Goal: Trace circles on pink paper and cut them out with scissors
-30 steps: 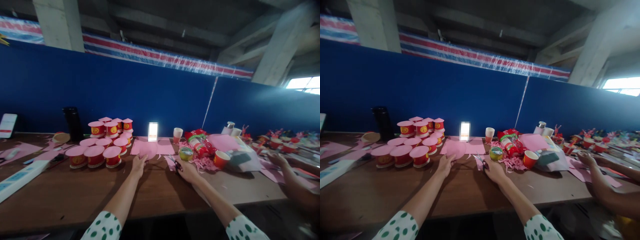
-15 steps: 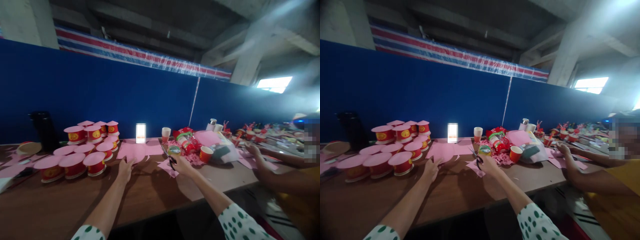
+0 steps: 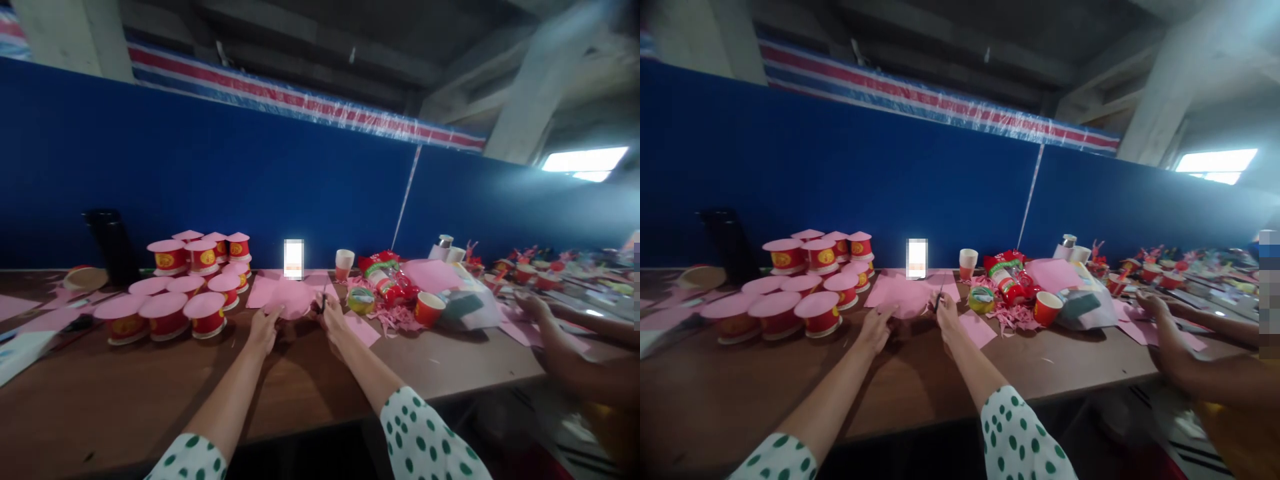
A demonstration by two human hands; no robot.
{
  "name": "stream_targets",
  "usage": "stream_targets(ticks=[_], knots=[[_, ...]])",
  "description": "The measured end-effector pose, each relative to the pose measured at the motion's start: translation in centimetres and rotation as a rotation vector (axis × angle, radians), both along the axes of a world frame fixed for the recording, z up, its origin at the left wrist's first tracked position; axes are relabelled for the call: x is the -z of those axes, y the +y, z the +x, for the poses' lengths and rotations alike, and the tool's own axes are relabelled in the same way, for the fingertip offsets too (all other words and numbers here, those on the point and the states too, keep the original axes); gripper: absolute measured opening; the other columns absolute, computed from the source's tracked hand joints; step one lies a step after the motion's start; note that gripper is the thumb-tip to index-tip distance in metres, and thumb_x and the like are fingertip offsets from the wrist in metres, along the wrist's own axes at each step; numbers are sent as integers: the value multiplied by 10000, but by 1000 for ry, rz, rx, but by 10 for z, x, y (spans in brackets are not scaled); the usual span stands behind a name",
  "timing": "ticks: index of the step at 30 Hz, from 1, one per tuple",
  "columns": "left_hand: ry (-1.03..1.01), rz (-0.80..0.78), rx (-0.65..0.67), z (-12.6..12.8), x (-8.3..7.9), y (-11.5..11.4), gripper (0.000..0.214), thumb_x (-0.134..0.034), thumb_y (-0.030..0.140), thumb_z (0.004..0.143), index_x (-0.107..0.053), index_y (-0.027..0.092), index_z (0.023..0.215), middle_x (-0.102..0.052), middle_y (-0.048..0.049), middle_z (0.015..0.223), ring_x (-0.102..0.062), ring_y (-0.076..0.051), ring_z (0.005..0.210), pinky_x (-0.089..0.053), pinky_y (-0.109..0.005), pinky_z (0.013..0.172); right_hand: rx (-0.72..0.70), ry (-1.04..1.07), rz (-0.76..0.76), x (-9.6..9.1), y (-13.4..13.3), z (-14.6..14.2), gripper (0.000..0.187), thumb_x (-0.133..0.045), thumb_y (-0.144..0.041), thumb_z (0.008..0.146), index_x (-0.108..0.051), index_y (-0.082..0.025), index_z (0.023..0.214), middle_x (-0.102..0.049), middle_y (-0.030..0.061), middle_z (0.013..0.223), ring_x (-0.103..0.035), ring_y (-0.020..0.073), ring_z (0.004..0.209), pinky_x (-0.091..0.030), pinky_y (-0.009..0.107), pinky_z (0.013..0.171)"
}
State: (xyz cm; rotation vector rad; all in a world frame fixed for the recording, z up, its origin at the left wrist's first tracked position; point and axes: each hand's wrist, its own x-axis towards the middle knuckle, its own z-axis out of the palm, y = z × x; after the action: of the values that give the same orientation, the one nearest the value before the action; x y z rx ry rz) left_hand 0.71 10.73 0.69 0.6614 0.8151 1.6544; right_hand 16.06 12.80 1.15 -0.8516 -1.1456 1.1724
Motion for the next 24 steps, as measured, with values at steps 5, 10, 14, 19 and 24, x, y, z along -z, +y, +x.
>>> stream_targets(ticks=[5, 10, 14, 19, 24], knots=[[22, -24, -2, 2, 3, 2, 347, -769, 220, 477, -588, 108, 752, -635, -8, 631, -585, -118, 551, -477, -229, 527, -81, 153, -55, 8, -11, -7, 345, -597, -516, 685, -533, -206, 822, -535, -21, 642, -518, 108, 556, -448, 223, 481], [89, -62, -24, 2, 5, 4, 340, -767, 262, 478, -584, 103, 717, -611, 1, 573, -561, -115, 498, -457, -232, 492, -55, 130, -79, 13, -14, -2, 395, -725, -391, 587, -541, -208, 885, -563, -31, 679, -520, 97, 543, -435, 198, 466], [136, -72, -14, 3, 8, 4, 332, -750, 303, 513, -570, 109, 714, -587, 5, 534, -535, -112, 445, -432, -233, 453, 4, 76, -64, 17, -12, -2, 503, -763, -284, 528, -524, -208, 964, -600, -17, 742, -556, 119, 593, -425, 194, 464], [196, -43, 19, 5, 10, 4, 324, -732, 343, 541, -572, 109, 698, -546, 19, 482, -504, -103, 405, -403, -226, 432, 25, 72, -32, 19, -12, -3, 506, -735, -249, 545, -519, -193, 999, -622, -2, 761, -580, 138, 647, -437, 211, 515], [168, 1, 46, 7, 9, 1, 326, -713, 341, 572, -603, 98, 761, -602, -15, 570, -548, -123, 482, -422, -232, 468, 42, 81, -44, 21, -10, -2, 536, -727, -220, 540, -507, -189, 1028, -620, -6, 770, -574, 134, 652, -445, 224, 552]])
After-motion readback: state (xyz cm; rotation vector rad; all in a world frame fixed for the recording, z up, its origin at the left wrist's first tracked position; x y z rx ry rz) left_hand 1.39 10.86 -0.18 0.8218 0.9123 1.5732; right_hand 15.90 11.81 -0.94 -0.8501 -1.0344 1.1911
